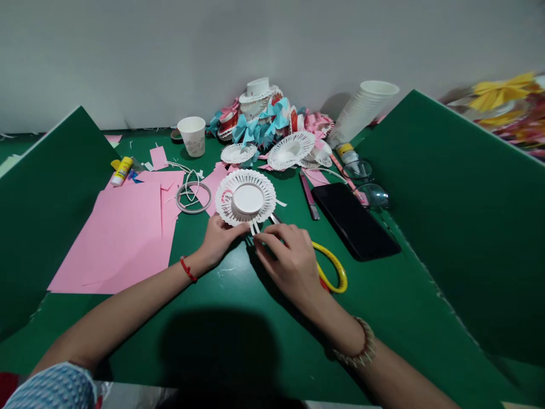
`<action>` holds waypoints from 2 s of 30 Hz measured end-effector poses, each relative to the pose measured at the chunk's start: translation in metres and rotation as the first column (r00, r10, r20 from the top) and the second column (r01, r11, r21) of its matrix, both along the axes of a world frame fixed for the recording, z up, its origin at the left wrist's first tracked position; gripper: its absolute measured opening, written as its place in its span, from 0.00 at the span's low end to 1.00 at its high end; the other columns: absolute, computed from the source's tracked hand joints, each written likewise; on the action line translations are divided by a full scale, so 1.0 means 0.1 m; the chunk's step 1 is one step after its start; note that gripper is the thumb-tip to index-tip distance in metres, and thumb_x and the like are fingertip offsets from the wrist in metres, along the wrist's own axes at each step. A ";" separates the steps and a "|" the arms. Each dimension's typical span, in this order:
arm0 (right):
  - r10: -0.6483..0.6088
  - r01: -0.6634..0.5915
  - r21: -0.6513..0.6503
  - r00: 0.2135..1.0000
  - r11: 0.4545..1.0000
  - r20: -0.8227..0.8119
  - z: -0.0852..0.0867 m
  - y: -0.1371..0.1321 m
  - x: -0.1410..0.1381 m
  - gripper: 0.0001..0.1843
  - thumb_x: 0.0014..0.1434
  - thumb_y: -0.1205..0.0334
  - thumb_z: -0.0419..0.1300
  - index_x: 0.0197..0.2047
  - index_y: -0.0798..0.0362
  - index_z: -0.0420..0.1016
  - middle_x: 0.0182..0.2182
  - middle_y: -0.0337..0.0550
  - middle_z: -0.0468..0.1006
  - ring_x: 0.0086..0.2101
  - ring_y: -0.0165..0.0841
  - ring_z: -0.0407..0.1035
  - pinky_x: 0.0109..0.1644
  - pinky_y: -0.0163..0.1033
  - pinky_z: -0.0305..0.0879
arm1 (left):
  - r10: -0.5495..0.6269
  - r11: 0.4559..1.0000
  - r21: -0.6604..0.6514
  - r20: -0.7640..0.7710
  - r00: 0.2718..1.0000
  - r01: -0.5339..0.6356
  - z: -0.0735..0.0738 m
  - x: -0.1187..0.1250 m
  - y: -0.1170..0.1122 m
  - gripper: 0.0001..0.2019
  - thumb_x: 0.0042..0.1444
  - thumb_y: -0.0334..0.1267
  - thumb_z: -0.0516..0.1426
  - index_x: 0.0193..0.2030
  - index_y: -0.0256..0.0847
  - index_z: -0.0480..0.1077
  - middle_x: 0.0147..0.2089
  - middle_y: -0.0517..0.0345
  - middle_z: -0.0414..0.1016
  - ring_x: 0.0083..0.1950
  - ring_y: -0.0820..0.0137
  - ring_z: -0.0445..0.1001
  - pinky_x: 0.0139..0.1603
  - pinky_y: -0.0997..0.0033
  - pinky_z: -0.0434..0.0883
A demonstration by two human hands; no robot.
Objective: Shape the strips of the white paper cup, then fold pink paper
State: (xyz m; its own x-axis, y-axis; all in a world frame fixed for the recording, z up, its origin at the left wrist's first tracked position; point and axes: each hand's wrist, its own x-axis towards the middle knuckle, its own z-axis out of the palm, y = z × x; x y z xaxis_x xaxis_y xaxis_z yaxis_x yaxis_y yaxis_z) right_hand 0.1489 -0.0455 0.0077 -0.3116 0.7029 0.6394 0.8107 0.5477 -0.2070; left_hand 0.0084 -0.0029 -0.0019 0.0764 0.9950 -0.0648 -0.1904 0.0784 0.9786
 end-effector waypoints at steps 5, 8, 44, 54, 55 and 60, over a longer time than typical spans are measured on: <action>-0.002 0.002 0.032 1.000 1.000 -0.005 0.00 0.00 0.00 0.03 0.55 0.69 0.58 0.31 0.55 0.73 0.28 0.44 0.75 0.29 0.34 0.62 0.32 0.39 0.52 | -0.018 0.999 0.040 -0.019 1.000 0.018 0.01 -0.01 0.00 0.09 0.38 0.37 0.63 0.26 0.34 0.71 0.26 0.58 0.74 0.28 0.75 0.67 0.31 0.75 0.66; 0.000 0.000 0.019 1.000 1.000 -0.001 0.01 -0.01 0.00 0.03 0.55 0.69 0.57 0.31 0.55 0.73 0.28 0.44 0.75 0.30 0.34 0.63 0.32 0.39 0.52 | -0.013 0.999 0.029 -0.028 1.000 0.014 0.01 -0.01 0.00 0.10 0.37 0.37 0.64 0.26 0.34 0.71 0.27 0.57 0.74 0.28 0.74 0.68 0.32 0.75 0.67; -0.226 -0.051 -0.434 0.796 0.900 -0.561 -0.05 0.03 -0.01 0.02 0.55 0.66 0.53 0.33 0.53 0.66 0.35 0.48 0.70 0.37 0.37 0.66 0.40 0.44 0.64 | -0.040 0.968 0.214 -0.378 0.925 0.129 0.03 0.00 -0.09 0.08 0.41 0.31 0.58 0.31 0.32 0.71 0.30 0.55 0.74 0.30 0.74 0.70 0.34 0.76 0.68; -0.360 -0.245 -0.506 0.460 0.827 -0.812 0.03 0.05 -0.05 0.04 0.47 0.64 0.61 0.26 0.53 0.69 0.22 0.38 0.73 0.26 0.30 0.68 0.31 0.36 0.66 | -0.073 0.983 0.141 -0.287 0.955 0.117 0.05 0.02 -0.11 0.08 0.39 0.34 0.60 0.28 0.32 0.71 0.29 0.54 0.76 0.29 0.73 0.71 0.31 0.75 0.69; -0.367 -0.248 -0.509 0.451 0.825 -0.814 0.03 0.05 -0.06 0.04 0.46 0.64 0.62 0.25 0.53 0.69 0.22 0.38 0.73 0.25 0.29 0.68 0.31 0.36 0.66 | -0.085 0.985 0.123 -0.270 0.959 0.122 0.06 0.03 -0.11 0.09 0.39 0.34 0.60 0.29 0.32 0.71 0.30 0.53 0.76 0.30 0.72 0.71 0.32 0.75 0.69; -0.336 -0.321 -0.494 0.438 0.808 -0.834 0.01 0.07 -0.05 0.06 0.46 0.64 0.62 0.28 0.52 0.68 0.25 0.37 0.73 0.27 0.29 0.69 0.33 0.36 0.67 | -0.085 0.991 0.083 -0.199 0.976 0.103 0.06 0.03 -0.09 0.12 0.40 0.33 0.61 0.34 0.32 0.72 0.36 0.49 0.77 0.36 0.70 0.74 0.38 0.73 0.70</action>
